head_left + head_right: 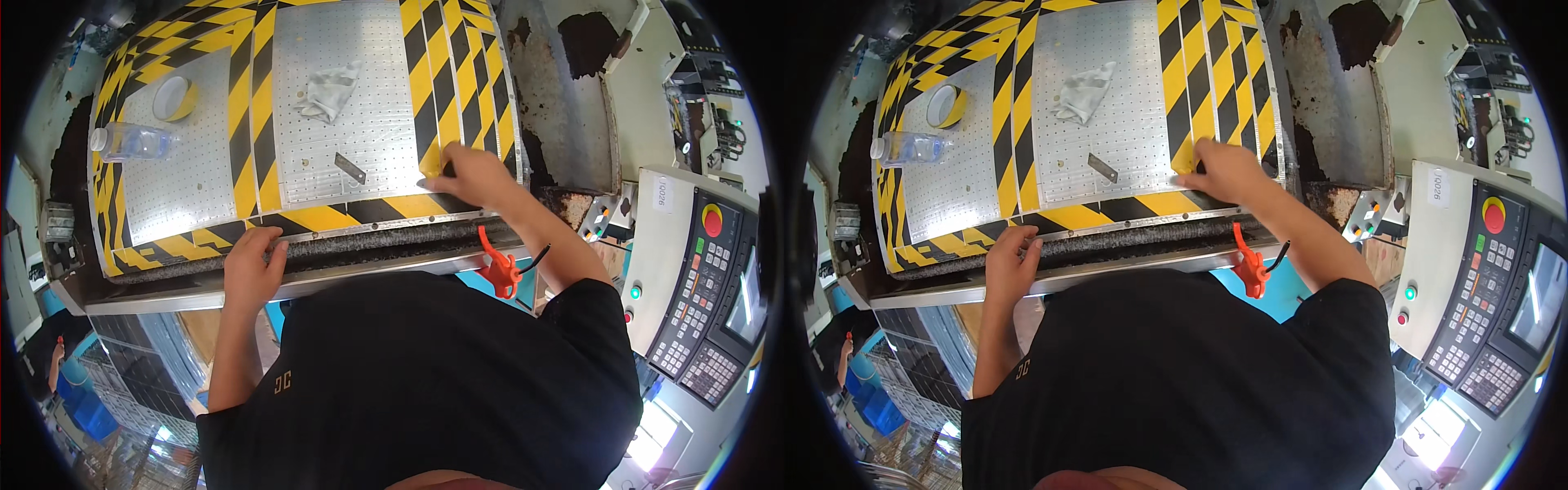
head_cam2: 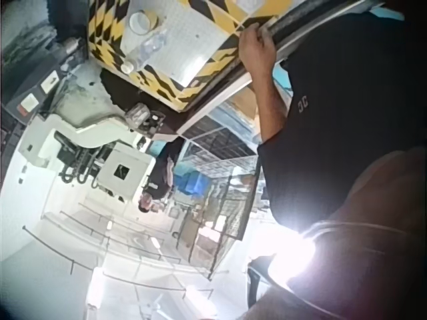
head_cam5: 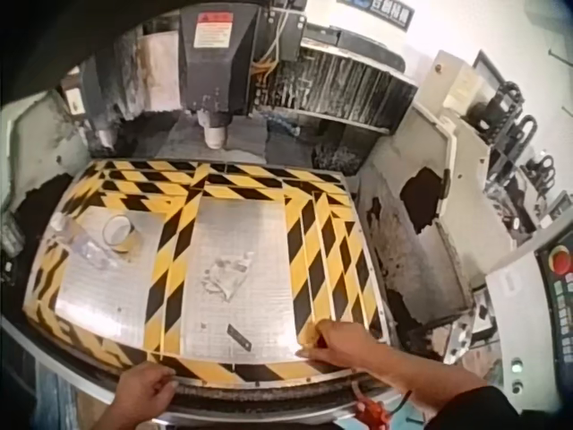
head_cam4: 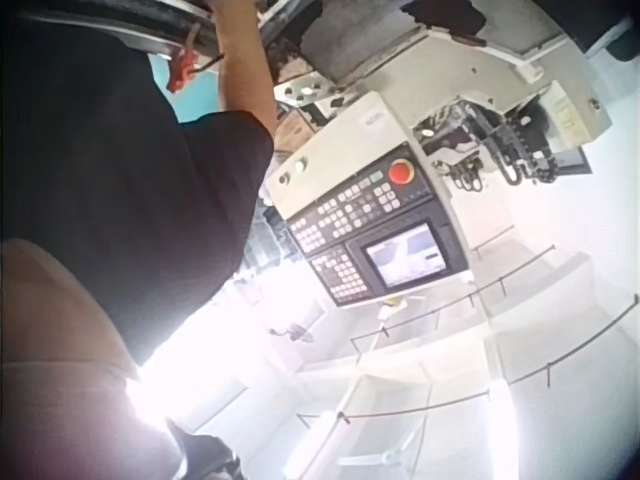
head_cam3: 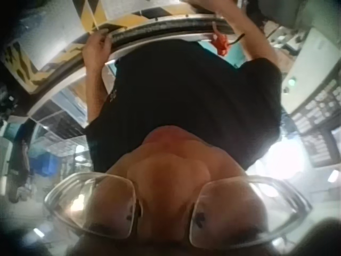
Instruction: The person sprays the work surface with a nozzle, wipes it with a cloth, and places a panel on it. They use a blade to remove old tape, apply new tape from a roll, and trim the edges before placing the panel back down for final adjustments.
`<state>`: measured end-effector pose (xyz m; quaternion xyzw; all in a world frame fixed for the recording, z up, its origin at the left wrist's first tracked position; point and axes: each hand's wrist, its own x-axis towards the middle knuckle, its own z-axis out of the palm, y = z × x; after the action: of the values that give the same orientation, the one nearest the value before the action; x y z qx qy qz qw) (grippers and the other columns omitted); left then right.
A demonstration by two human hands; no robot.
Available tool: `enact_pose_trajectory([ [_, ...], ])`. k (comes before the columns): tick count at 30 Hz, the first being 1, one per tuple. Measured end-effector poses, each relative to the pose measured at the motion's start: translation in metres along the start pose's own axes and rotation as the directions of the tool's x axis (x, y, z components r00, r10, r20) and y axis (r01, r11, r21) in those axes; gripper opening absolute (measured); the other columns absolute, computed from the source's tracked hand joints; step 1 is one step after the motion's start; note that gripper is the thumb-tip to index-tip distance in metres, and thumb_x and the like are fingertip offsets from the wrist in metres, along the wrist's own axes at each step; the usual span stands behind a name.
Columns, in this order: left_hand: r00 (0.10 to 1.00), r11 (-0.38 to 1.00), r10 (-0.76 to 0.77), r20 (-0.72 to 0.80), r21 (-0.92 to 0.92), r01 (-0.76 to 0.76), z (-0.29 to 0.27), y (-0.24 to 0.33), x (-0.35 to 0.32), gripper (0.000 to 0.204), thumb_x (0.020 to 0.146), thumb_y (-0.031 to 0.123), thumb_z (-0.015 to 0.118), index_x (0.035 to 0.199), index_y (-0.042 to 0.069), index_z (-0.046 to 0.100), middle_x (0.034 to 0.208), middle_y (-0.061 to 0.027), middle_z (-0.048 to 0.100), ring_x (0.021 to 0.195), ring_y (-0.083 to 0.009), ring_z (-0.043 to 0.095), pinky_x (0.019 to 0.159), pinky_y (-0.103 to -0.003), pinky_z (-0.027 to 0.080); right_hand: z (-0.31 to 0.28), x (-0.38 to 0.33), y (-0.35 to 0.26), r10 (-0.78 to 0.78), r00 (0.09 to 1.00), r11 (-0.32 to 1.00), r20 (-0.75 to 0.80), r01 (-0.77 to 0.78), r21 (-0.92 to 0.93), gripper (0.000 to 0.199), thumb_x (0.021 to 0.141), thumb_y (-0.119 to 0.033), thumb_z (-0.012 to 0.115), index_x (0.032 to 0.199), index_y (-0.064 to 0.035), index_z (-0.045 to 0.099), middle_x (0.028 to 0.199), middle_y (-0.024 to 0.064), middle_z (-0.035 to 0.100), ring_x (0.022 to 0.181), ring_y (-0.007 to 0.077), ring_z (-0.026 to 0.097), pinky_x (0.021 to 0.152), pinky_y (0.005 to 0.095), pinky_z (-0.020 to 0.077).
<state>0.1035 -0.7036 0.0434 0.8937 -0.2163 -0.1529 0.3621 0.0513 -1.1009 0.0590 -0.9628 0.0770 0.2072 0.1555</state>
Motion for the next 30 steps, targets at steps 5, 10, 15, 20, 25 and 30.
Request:
enact_pose_trajectory([
  [5,1.0,1.0,-0.018,0.022,-0.001,0.018,-0.002,0.001,0.001,0.022,0.087,0.01,0.071,0.107,0.001,0.068,0.095,-0.0135,0.068,0.079,-0.0279,0.067,0.073,-0.036,0.054,0.024,0.017,0.015,-0.195,0.972,0.98,0.132,0.199,-0.011,0.031,0.094,-0.035,0.064,0.094,-0.0039,0.061,0.09,0.0181,0.069,0.087,0.0406,0.067,0.076,0.0467,0.0521],
  [10,0.999,0.998,-0.049,0.022,-0.043,0.05,-0.003,-0.001,0.0,0.023,0.087,0.009,0.071,0.108,0.001,0.068,0.097,-0.0137,0.069,0.079,-0.0276,0.067,0.073,-0.036,0.054,0.002,0.033,0.024,-0.289,0.915,0.957,0.28,0.273,0.093,0.028,0.098,-0.029,0.058,0.093,-0.0018,0.062,0.089,0.0193,0.068,0.083,0.0366,0.066,0.074,0.044,0.0517],
  [15,0.997,0.991,-0.079,0.02,-0.111,0.081,-0.005,0.001,0.0,0.024,0.087,0.008,0.071,0.109,0.001,0.068,0.097,-0.0139,0.069,0.08,-0.028,0.067,0.073,-0.035,0.054,-0.03,0.044,0.047,-0.284,0.895,0.925,0.343,0.162,0.343,0.026,0.1,-0.025,0.058,0.088,-0.002,0.056,0.073,0.0075,0.058,0.066,0.0164,0.055,0.06,0.0337,0.0459],
  [20,0.993,0.987,-0.106,0.051,-0.113,0.111,-0.005,-0.001,0.007,0.024,0.087,0.008,0.07,0.109,0.001,0.068,0.098,-0.014,0.068,0.081,-0.0291,0.067,0.073,-0.036,0.054,-0.075,0.047,0.039,-0.082,0.843,0.476,0.532,-0.436,0.764,0.019,0.099,-0.016,0.058,0.083,-0.0091,0.051,0.064,-0.0058,0.037,0.051,0.0044,0.033,0.044,0.0224,0.0253],
  [25,0.994,0.992,-0.105,0.039,-0.072,0.108,-0.012,0.005,0.007,0.024,0.087,0.01,0.071,0.109,0.001,0.069,0.101,-0.0143,0.069,0.083,-0.0309,0.068,0.074,-0.038,0.054,-0.142,0.032,0.032,-0.131,0.969,0.075,0.211,-0.202,0.976,0.015,0.098,-0.015,0.054,0.086,-0.0077,0.053,0.063,-0.0062,0.035,0.047,0.0042,0.029,0.04,0.0226,0.022],
  [30,0.988,0.987,-0.144,0.052,-0.068,0.148,-0.006,0.004,0.007,0.024,0.087,0.011,0.072,0.109,0.002,0.069,0.104,-0.0149,0.07,0.086,-0.031,0.068,0.075,-0.038,0.055,-0.191,0.027,0.013,0.037,0.998,0.245,0.045,-0.052,0.968,0.015,0.098,-0.018,0.053,0.086,-0.0087,0.052,0.061,-0.0063,0.035,0.045,0.0046,0.028,0.039,0.0225,0.0224],
])
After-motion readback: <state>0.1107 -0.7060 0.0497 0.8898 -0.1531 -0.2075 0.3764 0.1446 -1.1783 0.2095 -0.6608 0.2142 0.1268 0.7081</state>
